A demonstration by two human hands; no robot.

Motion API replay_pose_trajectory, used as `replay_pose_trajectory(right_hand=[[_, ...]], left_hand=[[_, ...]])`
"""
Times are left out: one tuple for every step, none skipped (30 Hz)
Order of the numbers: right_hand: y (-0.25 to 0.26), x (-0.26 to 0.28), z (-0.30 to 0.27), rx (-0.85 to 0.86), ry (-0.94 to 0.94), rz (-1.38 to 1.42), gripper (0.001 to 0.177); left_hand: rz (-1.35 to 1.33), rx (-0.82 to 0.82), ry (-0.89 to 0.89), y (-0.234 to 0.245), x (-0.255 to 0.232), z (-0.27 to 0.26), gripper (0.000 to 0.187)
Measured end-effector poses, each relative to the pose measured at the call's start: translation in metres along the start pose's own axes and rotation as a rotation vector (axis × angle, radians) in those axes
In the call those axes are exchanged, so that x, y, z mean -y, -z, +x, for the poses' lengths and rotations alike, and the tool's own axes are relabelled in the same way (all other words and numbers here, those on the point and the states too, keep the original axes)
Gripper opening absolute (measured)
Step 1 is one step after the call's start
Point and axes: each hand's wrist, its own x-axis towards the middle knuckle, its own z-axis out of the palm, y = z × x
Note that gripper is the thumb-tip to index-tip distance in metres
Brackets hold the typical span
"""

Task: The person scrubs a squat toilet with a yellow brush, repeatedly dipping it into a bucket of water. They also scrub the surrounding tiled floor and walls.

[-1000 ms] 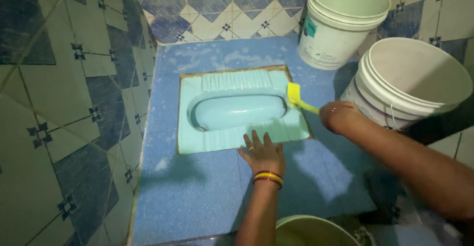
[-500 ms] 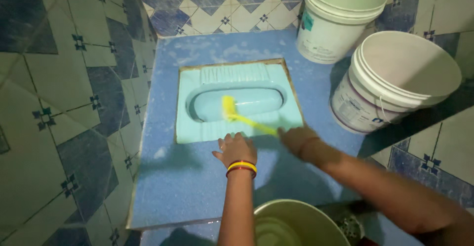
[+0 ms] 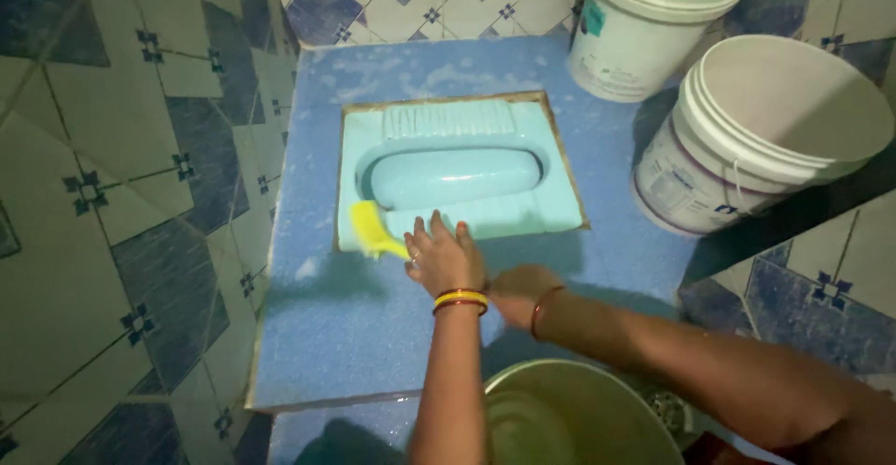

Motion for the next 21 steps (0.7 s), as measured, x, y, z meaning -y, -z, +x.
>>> replay_pose_trajectory(right_hand=[[0.004, -0.008, -0.002, -0.044, -0.084, 0.055, 0.035], [0.011, -0.024, -0.007, -0.089, -0.167, 0.108, 0.043], [0.020, -0.041, -0.014, -0.060, -0.180, 0.100, 0.043], [0.029, -0.052, -0.022, -0.032, -0.193, 0.091, 0.042], [0.032, -0.051, -0.026, -0.036, -0.177, 0.096, 0.042], [0.036, -0.049, -0.030, -0.040, -0.160, 0.100, 0.043], [0.038, -0.046, -0.031, -0.047, -0.147, 0.106, 0.043], [0.038, -0.038, -0.029, -0.048, -0.111, 0.111, 0.040], [0.037, -0.027, -0.025, -0.052, -0.073, 0.114, 0.036], [0.037, -0.016, -0.018, -0.056, -0.035, 0.116, 0.034], [0.042, -0.005, -0.003, -0.048, -0.007, 0.163, 0.030], [0.049, 0.007, 0.010, -0.039, 0.021, 0.211, 0.028], [0.058, 0.014, 0.017, -0.108, 0.018, 0.505, 0.038], [0.069, 0.021, 0.028, -0.176, 0.016, 0.799, 0.053], [0.082, 0.027, 0.043, -0.154, -0.018, 0.695, 0.051], [0.096, 0.032, 0.063, -0.132, -0.053, 0.590, 0.050], [0.106, 0.034, 0.085, -0.112, -0.087, 0.488, 0.049], [0.108, 0.029, 0.106, -0.092, -0.121, 0.386, 0.049], [0.101, 0.017, 0.127, -0.173, -0.166, 0.377, 0.052], [0.091, 0.005, 0.155, -0.255, -0.211, 0.368, 0.056], [0.079, -0.009, 0.186, -0.337, -0.254, 0.353, 0.061]], left_hand=[[-0.005, -0.004, 0.003, 0.003, -0.003, -0.002, 0.054], [0.008, 0.017, -0.014, 0.005, -0.007, -0.005, 0.054], [0.018, 0.033, -0.031, 0.006, -0.012, -0.008, 0.054], [0.028, 0.049, -0.049, 0.008, -0.017, -0.010, 0.054], [-0.006, 0.001, -0.073, 0.009, -0.020, -0.010, 0.053], [-0.040, -0.047, -0.098, 0.011, -0.023, -0.010, 0.052], [-0.074, -0.095, -0.127, 0.012, -0.023, -0.010, 0.052], [-0.099, -0.127, -0.136, 0.015, -0.022, -0.009, 0.050], [-0.124, -0.163, -0.144, 0.017, -0.021, -0.006, 0.048], [-0.149, -0.199, -0.153, 0.020, -0.020, -0.004, 0.046], [-0.181, -0.239, -0.161, 0.022, -0.018, -0.002, 0.046], [-0.212, -0.278, -0.169, 0.024, -0.016, -0.002, 0.045], [-0.249, -0.318, -0.182, 0.025, -0.016, 0.000, 0.044], [-0.284, -0.364, -0.198, 0.027, -0.015, 0.002, 0.045], [-0.320, -0.408, -0.213, 0.029, -0.012, 0.003, 0.045], [-0.357, -0.452, -0.228, 0.030, -0.011, 0.003, 0.045], [-0.368, -0.450, -0.231, 0.030, -0.011, 0.002, 0.046], [-0.378, -0.448, -0.235, 0.030, -0.011, 0.000, 0.046], [-0.394, -0.442, -0.240, 0.028, -0.013, -0.001, 0.046], [-0.386, -0.424, -0.246, 0.026, -0.014, -0.003, 0.047], [-0.381, -0.408, -0.250, 0.026, -0.014, -0.005, 0.047]])
